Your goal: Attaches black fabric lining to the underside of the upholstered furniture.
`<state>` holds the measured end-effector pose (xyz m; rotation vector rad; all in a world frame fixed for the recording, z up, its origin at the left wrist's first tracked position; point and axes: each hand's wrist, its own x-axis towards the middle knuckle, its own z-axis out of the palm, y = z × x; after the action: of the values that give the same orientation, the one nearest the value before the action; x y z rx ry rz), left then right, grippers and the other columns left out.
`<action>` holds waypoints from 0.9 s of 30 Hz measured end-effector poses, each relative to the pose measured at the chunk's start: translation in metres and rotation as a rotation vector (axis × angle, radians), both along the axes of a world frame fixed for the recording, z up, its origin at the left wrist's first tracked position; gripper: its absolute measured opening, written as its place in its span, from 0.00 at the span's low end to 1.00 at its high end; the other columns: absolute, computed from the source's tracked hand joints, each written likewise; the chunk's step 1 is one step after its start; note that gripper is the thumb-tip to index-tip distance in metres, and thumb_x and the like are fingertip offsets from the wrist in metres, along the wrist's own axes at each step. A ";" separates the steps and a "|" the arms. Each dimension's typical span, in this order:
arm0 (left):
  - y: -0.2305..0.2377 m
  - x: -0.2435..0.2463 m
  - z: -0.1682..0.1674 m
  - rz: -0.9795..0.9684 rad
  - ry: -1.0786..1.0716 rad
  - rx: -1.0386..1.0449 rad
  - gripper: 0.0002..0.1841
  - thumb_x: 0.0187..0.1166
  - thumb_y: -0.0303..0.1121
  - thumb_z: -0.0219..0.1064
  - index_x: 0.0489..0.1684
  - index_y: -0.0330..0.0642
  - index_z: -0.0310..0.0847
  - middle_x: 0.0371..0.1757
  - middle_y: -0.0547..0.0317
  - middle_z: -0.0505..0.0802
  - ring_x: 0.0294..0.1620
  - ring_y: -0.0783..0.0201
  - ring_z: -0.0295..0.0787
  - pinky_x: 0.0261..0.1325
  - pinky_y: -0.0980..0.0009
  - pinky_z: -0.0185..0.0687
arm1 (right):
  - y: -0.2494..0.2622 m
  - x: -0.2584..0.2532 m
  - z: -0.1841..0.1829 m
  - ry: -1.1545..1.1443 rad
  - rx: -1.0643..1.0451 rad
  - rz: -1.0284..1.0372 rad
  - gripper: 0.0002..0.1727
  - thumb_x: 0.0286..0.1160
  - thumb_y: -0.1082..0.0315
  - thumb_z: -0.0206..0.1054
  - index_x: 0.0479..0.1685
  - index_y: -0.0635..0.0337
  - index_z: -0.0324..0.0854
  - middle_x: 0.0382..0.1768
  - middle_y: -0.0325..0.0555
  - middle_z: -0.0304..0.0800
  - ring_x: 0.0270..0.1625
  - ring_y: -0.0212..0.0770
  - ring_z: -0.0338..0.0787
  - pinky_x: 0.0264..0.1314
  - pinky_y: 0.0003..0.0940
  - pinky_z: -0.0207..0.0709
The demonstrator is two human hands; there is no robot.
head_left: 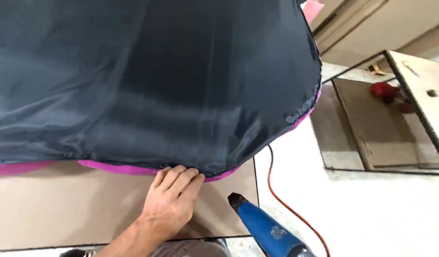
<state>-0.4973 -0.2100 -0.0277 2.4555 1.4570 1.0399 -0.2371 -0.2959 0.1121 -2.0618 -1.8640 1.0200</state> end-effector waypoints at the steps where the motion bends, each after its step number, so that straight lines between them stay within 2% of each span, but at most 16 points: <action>1: -0.001 0.004 -0.002 0.029 0.022 0.010 0.13 0.84 0.37 0.59 0.55 0.54 0.91 0.58 0.62 0.95 0.63 0.59 0.88 0.66 0.57 0.79 | 0.005 0.008 -0.003 0.011 -0.023 0.052 0.23 0.75 0.59 0.68 0.58 0.73 0.84 0.43 0.62 0.94 0.44 0.53 0.95 0.50 0.53 0.87; 4: -0.002 0.007 -0.005 0.080 0.034 0.013 0.13 0.84 0.36 0.61 0.53 0.51 0.93 0.60 0.60 0.94 0.65 0.58 0.87 0.70 0.57 0.79 | 0.019 0.019 -0.013 -0.003 -0.096 0.279 0.29 0.69 0.63 0.73 0.72 0.66 0.82 0.53 0.63 0.93 0.52 0.60 0.95 0.54 0.59 0.87; 6: -0.003 0.004 -0.004 0.128 -0.021 -0.004 0.13 0.82 0.35 0.61 0.50 0.47 0.93 0.59 0.59 0.94 0.66 0.59 0.88 0.71 0.61 0.82 | 0.025 0.017 -0.022 -0.021 -0.087 0.431 0.32 0.65 0.64 0.78 0.74 0.60 0.82 0.53 0.62 0.94 0.53 0.62 0.94 0.55 0.61 0.87; 9: -0.007 0.002 0.000 0.199 -0.085 -0.044 0.14 0.80 0.32 0.60 0.48 0.44 0.94 0.60 0.59 0.95 0.68 0.61 0.88 0.72 0.64 0.83 | 0.028 0.021 -0.052 -0.055 0.027 0.669 0.31 0.65 0.66 0.78 0.74 0.53 0.84 0.51 0.58 0.94 0.54 0.61 0.93 0.57 0.60 0.86; 12: -0.011 0.005 -0.005 0.245 -0.127 -0.055 0.14 0.81 0.34 0.60 0.48 0.46 0.95 0.62 0.60 0.94 0.70 0.61 0.87 0.74 0.63 0.82 | 0.032 0.036 -0.101 -0.097 0.261 0.811 0.27 0.63 0.69 0.79 0.67 0.55 0.86 0.53 0.53 0.94 0.57 0.55 0.93 0.62 0.53 0.86; 14: -0.007 0.012 -0.005 0.297 -0.148 -0.032 0.14 0.81 0.36 0.61 0.46 0.46 0.95 0.60 0.59 0.95 0.68 0.60 0.88 0.72 0.61 0.83 | 0.038 0.041 -0.127 -0.117 0.360 0.822 0.26 0.61 0.65 0.81 0.64 0.53 0.86 0.56 0.50 0.94 0.63 0.52 0.91 0.71 0.50 0.82; 16: -0.003 0.031 0.006 0.337 -0.169 -0.023 0.14 0.80 0.39 0.62 0.45 0.46 0.95 0.56 0.58 0.96 0.61 0.59 0.90 0.64 0.59 0.84 | 0.043 0.050 -0.131 -0.075 0.335 0.816 0.26 0.62 0.57 0.83 0.62 0.52 0.88 0.61 0.49 0.92 0.70 0.51 0.88 0.77 0.51 0.79; 18: 0.003 0.060 0.024 0.314 -0.153 -0.033 0.14 0.80 0.41 0.64 0.48 0.47 0.94 0.55 0.58 0.95 0.61 0.59 0.90 0.66 0.57 0.84 | 0.056 0.061 -0.116 -0.003 0.304 0.785 0.21 0.68 0.51 0.79 0.57 0.50 0.91 0.63 0.44 0.92 0.70 0.45 0.88 0.74 0.46 0.81; 20: 0.017 0.099 0.032 0.285 -0.066 -0.019 0.15 0.80 0.43 0.64 0.53 0.48 0.92 0.61 0.59 0.94 0.69 0.57 0.87 0.73 0.52 0.80 | 0.080 0.077 -0.098 0.065 0.426 0.657 0.13 0.73 0.58 0.74 0.50 0.52 0.93 0.54 0.43 0.96 0.62 0.41 0.93 0.64 0.40 0.88; 22: 0.035 0.138 0.030 0.288 0.028 -0.024 0.17 0.80 0.44 0.64 0.60 0.48 0.89 0.66 0.57 0.92 0.73 0.55 0.85 0.74 0.50 0.78 | 0.115 0.100 -0.088 0.060 0.634 0.528 0.10 0.76 0.62 0.69 0.47 0.55 0.92 0.45 0.44 0.96 0.53 0.36 0.95 0.57 0.33 0.90; 24: 0.054 0.165 0.027 0.319 0.075 -0.030 0.18 0.79 0.43 0.64 0.60 0.47 0.89 0.61 0.56 0.93 0.66 0.54 0.88 0.66 0.53 0.82 | 0.159 0.122 -0.087 0.061 0.796 0.481 0.10 0.77 0.64 0.67 0.46 0.57 0.91 0.42 0.46 0.94 0.48 0.35 0.93 0.52 0.29 0.88; 27: 0.063 0.182 0.029 0.387 0.146 -0.039 0.16 0.79 0.39 0.64 0.58 0.45 0.91 0.52 0.56 0.93 0.55 0.54 0.89 0.58 0.57 0.83 | 0.219 0.142 -0.085 0.120 0.893 0.558 0.11 0.77 0.62 0.68 0.48 0.56 0.92 0.45 0.47 0.93 0.48 0.37 0.92 0.49 0.31 0.88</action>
<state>-0.3155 -0.1466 0.0014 2.3181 2.0359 0.8885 -0.0950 -0.0771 0.0273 -0.9821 -2.2797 0.2439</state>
